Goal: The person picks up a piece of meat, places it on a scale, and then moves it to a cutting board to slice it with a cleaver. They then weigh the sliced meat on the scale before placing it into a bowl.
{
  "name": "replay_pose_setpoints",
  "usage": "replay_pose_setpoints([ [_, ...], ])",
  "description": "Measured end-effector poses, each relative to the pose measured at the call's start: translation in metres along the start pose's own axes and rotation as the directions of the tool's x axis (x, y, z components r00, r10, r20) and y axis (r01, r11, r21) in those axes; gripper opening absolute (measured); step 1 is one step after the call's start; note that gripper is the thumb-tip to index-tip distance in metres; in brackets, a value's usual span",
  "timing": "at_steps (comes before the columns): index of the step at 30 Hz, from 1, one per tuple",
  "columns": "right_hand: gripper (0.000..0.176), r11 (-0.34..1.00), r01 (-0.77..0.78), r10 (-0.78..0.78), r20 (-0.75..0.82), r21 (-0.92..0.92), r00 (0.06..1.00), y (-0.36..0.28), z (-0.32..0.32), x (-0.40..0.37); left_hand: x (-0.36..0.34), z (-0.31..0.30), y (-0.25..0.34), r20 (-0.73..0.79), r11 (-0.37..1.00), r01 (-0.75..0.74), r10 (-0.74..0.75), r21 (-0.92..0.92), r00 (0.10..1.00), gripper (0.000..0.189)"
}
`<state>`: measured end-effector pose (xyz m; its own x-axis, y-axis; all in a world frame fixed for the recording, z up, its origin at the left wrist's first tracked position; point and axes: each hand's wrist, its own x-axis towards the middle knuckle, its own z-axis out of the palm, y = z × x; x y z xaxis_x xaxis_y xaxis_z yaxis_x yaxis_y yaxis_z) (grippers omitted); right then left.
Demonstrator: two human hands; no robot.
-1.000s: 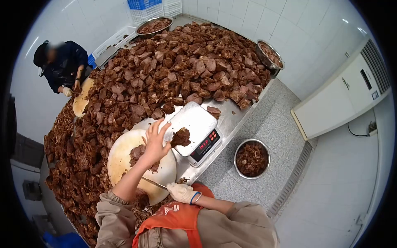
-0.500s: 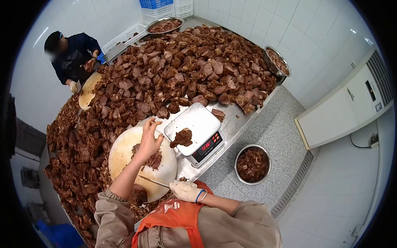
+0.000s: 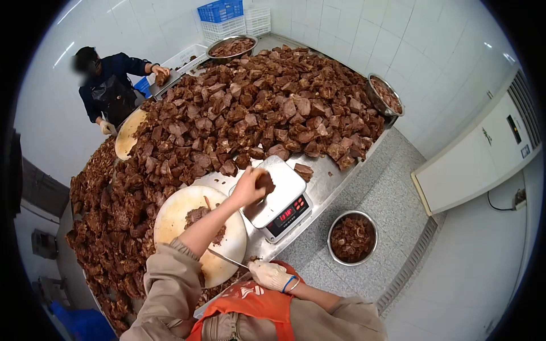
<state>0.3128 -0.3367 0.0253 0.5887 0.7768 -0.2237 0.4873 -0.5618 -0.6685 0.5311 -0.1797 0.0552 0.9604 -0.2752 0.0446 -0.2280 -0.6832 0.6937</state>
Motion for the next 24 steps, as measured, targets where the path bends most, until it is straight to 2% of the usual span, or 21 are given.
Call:
replay_pose_setpoints([
  [1,0.02,1.0,0.01,-0.01,0.015,0.0,1.0,-0.001,0.002,-0.002,0.03,-0.005,0.002,-0.172,0.987,0.003,-0.031,-0.16,0.985,0.052],
  [2,0.019,0.999,-0.003,0.002,-0.032,-0.032,0.999,-0.001,0.002,-0.001,0.056,-0.032,0.022,-0.18,0.913,0.108,-0.192,-0.395,0.965,0.052],
  [3,0.018,0.998,-0.012,0.007,-0.075,-0.063,0.997,0.0,0.001,0.001,0.067,-0.069,0.049,-0.272,0.884,0.097,-0.243,-0.457,0.931,0.054],
  [4,0.017,0.994,0.046,-0.054,-0.075,-0.097,0.996,0.006,0.006,0.001,0.076,-0.094,0.039,-0.405,0.927,-0.046,-0.118,-0.373,0.907,0.056],
  [6,0.016,0.992,-0.04,0.037,0.029,0.118,0.999,0.017,0.012,0.003,0.041,-0.168,0.038,-0.337,0.964,-0.088,-0.001,-0.251,0.941,0.05],
  [7,0.017,0.995,0.061,-0.057,-0.056,0.081,0.997,0.005,-0.001,0.006,0.005,-0.2,0.032,-0.304,0.982,-0.099,0.046,-0.163,0.951,0.045],
  [8,0.019,0.995,-0.021,0.018,0.03,0.096,0.999,0.001,-0.006,0.011,-0.037,-0.22,0.01,-0.282,0.998,-0.02,0.002,-0.062,0.959,0.044],
  [9,0.019,0.995,-0.002,0.011,-0.092,0.096,0.996,0.001,0.0,0.013,-0.081,-0.238,-0.009,-0.251,0.998,0.043,-0.033,0.035,0.967,0.044],
  [10,0.02,0.997,-0.042,0.045,-0.052,0.059,0.998,-0.003,-0.002,0.019,-0.136,-0.244,-0.023,-0.243,0.966,0.228,-0.193,0.125,0.951,0.043],
  [11,0.017,0.997,-0.01,0.017,-0.093,0.074,0.996,-0.003,0.004,0.024,-0.192,-0.236,-0.056,-0.179,0.873,0.424,-0.389,0.243,0.904,0.047],
  [12,0.014,0.997,0.014,-0.001,-0.147,0.082,0.989,-0.001,0.007,0.029,-0.255,-0.214,-0.085,-0.176,0.721,0.626,-0.603,0.298,0.778,0.053],
  [13,0.014,0.995,0.013,-0.001,-0.12,0.101,0.993,0.003,0.011,0.034,-0.305,-0.198,-0.087,-0.043,0.544,0.81,-0.824,0.22,0.565,0.06],
  [14,0.014,0.995,0.022,-0.012,-0.109,0.097,0.994,0.006,0.014,0.04,-0.353,-0.171,-0.1,0.088,0.339,0.939,-0.938,0.053,0.334,0.065],
  [15,0.013,0.993,0.08,-0.07,-0.122,0.081,0.99,0.008,0.018,0.045,-0.396,-0.136,-0.128,0.308,0.145,0.981,-0.935,-0.128,0.178,0.067],
  [16,0.013,0.989,0.137,-0.127,-0.133,0.063,0.983,0.008,0.02,0.05,-0.422,-0.093,-0.132,0.349,-0.034,0.888,-0.926,-0.458,0.144,0.066],
  [17,0.013,0.989,0.118,-0.107,-0.128,0.084,0.986,-0.001,0.017,0.054,-0.439,-0.057,-0.128,0.402,-0.225,0.665,-0.907,-0.712,0.125,0.064],
  [19,0.014,0.987,0.142,-0.133,-0.108,0.081,0.985,-0.006,0.019,0.062,-0.436,-0.013,-0.124,0.26,-0.217,0.356,-0.962,-0.909,0.077,0.063],
  [20,0.015,0.983,0.165,-0.156,-0.109,0.084,0.982,-0.008,0.018,0.064,-0.434,-0.009,-0.125,0.296,-0.269,0.146,-0.931,-0.952,0.213,0.065],
  [22,0.018,0.992,0.119,-0.116,-0.084,0.03,0.99,-0.017,0.019,0.066,-0.424,0.002,-0.115,0.173,-0.17,0.035,-0.954,-0.985,0.246,0.069],
  [23,0.016,0.996,0.093,-0.092,-0.082,0.009,0.992,-0.022,0.019,0.067,-0.425,0.013,-0.123,0.115,-0.084,0.135,-0.964,-0.987,0.239,0.087],
  [24,0.014,0.998,0.064,-0.065,-0.084,-0.012,0.994,-0.025,0.019,0.067,-0.424,0.017,-0.125,0.118,-0.087,0.133,-0.962,-0.987,0.245,0.087],
])
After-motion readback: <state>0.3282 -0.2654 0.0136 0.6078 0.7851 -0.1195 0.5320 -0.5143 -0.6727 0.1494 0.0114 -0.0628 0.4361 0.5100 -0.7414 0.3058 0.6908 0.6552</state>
